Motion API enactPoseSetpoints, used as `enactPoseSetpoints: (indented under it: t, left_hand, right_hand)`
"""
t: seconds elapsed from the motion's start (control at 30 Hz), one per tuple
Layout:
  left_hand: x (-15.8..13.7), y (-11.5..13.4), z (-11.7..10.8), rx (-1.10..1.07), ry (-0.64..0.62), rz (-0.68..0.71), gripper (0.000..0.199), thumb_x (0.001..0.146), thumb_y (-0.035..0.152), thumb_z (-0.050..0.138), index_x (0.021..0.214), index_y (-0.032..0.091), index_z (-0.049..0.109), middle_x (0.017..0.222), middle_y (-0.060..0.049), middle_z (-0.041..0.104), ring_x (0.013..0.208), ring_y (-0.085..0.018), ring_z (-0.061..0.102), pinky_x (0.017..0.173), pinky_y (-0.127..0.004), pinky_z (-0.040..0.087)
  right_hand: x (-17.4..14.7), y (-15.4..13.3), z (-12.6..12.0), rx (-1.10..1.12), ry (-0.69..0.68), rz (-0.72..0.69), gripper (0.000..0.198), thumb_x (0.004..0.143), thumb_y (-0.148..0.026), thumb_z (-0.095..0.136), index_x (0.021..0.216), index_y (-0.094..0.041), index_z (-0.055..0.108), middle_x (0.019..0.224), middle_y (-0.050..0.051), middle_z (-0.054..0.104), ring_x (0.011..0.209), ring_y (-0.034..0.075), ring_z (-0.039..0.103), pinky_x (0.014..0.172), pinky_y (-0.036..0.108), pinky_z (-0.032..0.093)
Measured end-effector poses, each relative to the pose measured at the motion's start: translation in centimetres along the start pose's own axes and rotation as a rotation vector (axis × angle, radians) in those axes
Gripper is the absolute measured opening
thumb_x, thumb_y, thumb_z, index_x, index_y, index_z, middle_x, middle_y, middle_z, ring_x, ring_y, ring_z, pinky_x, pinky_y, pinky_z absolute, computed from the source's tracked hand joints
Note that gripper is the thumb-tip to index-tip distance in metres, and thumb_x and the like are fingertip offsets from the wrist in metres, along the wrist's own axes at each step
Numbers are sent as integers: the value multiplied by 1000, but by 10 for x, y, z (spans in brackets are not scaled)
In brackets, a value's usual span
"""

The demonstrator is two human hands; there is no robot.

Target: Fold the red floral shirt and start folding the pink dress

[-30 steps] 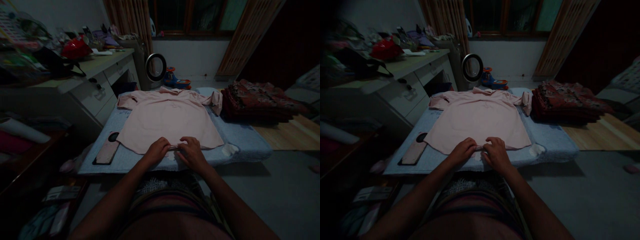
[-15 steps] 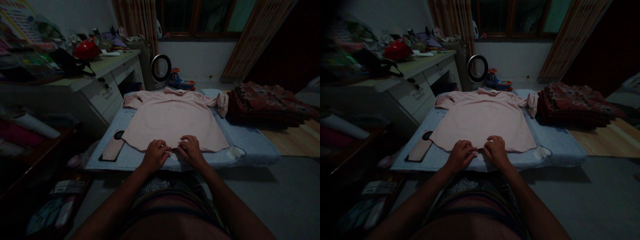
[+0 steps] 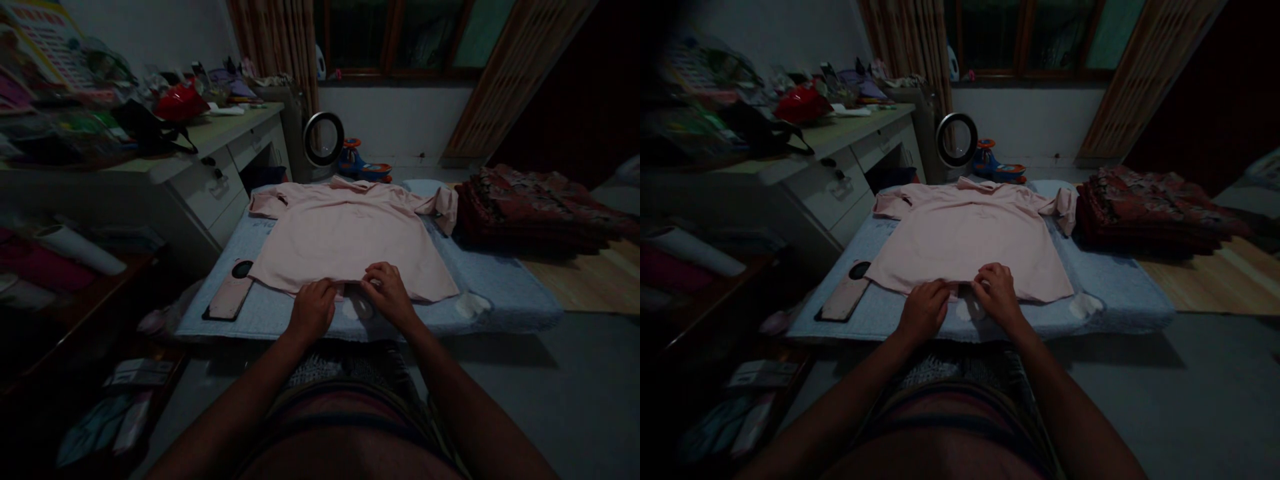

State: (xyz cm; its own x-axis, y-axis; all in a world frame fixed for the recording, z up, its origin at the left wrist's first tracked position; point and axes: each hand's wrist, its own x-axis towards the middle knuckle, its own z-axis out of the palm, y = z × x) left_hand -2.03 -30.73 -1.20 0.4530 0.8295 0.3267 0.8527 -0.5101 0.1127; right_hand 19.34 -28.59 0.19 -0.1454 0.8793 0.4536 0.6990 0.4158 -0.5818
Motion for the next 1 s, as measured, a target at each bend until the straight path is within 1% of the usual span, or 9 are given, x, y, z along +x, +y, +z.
enactPoseSetpoints:
  t: [0.1, 0.2, 0.3, 0.47, 0.63, 0.73, 0.8, 0.9, 1.0]
  left_hand:
    - [-1, -2, 0, -41, -8, 14, 19, 90, 18, 57, 106, 20, 65, 111, -9, 62, 102, -25, 54, 88, -41, 46]
    - [-1, -5, 0, -119, -45, 17, 31, 87, 23, 63, 118, 23, 63, 111, -8, 59, 104, -25, 53, 90, -40, 47]
    - [3, -10, 0, -190, -109, -30, 32, 87, 23, 65, 119, 24, 62, 112, -6, 58, 105, -23, 55, 91, -38, 48]
    - [15, -19, -5, -242, -198, -73, 26, 86, 15, 61, 112, 20, 60, 112, -6, 60, 106, -21, 58, 91, -35, 49]
    - [21, -22, -8, -231, -223, -7, 43, 78, 0, 52, 117, 18, 57, 116, -8, 60, 109, -21, 58, 92, -34, 48]
    - [23, -24, -6, -228, -209, 20, 45, 79, -3, 46, 115, 19, 59, 113, -7, 61, 104, -20, 59, 90, -34, 48]
    - [25, -25, -6, -239, -184, 4, 34, 83, 1, 47, 107, 20, 62, 107, -6, 62, 99, -19, 60, 89, -34, 49]
    - [31, -26, -9, -334, -84, -58, 16, 90, 13, 51, 95, 19, 65, 99, -5, 64, 96, -19, 60, 88, -35, 49]
    - [37, -25, -17, -527, 42, -127, 17, 95, 25, 51, 94, 19, 67, 98, -5, 67, 97, -19, 62, 89, -35, 49]
  right_hand:
    - [-5, -2, -1, 18, -10, -5, 5, 86, -22, 63, 85, -22, 68, 107, 9, 61, 106, 26, 52, 95, 46, 44]
    - [-13, -3, -1, 7, -25, -22, 6, 86, -20, 63, 88, -23, 68, 111, 9, 60, 111, 27, 50, 97, 46, 43]
    - [-24, -4, 0, -78, -92, -94, 9, 84, -17, 64, 88, -23, 69, 120, 9, 58, 118, 28, 47, 100, 49, 41]
    - [-38, -3, 5, -272, -183, -191, 9, 85, -19, 65, 85, -24, 72, 129, 9, 57, 128, 34, 40, 107, 58, 32]
    - [-41, -3, 7, -297, -206, -191, 26, 79, -21, 70, 104, -23, 70, 141, 12, 49, 135, 36, 34, 110, 60, 29]
    - [-40, -3, 10, -305, -203, -180, 25, 76, -22, 73, 102, -23, 71, 143, 12, 48, 136, 37, 33, 111, 61, 27]
    - [-37, -2, 12, -308, -173, -180, 16, 79, -22, 72, 95, -24, 72, 141, 10, 50, 136, 36, 34, 111, 61, 27]
    - [-31, 2, 13, -313, -96, -205, 15, 82, -19, 67, 95, -26, 72, 139, 9, 52, 135, 34, 35, 110, 61, 28]
    - [-26, 6, 11, -306, -20, -241, 18, 83, -18, 66, 98, -26, 71, 140, 9, 51, 136, 33, 34, 109, 59, 30]
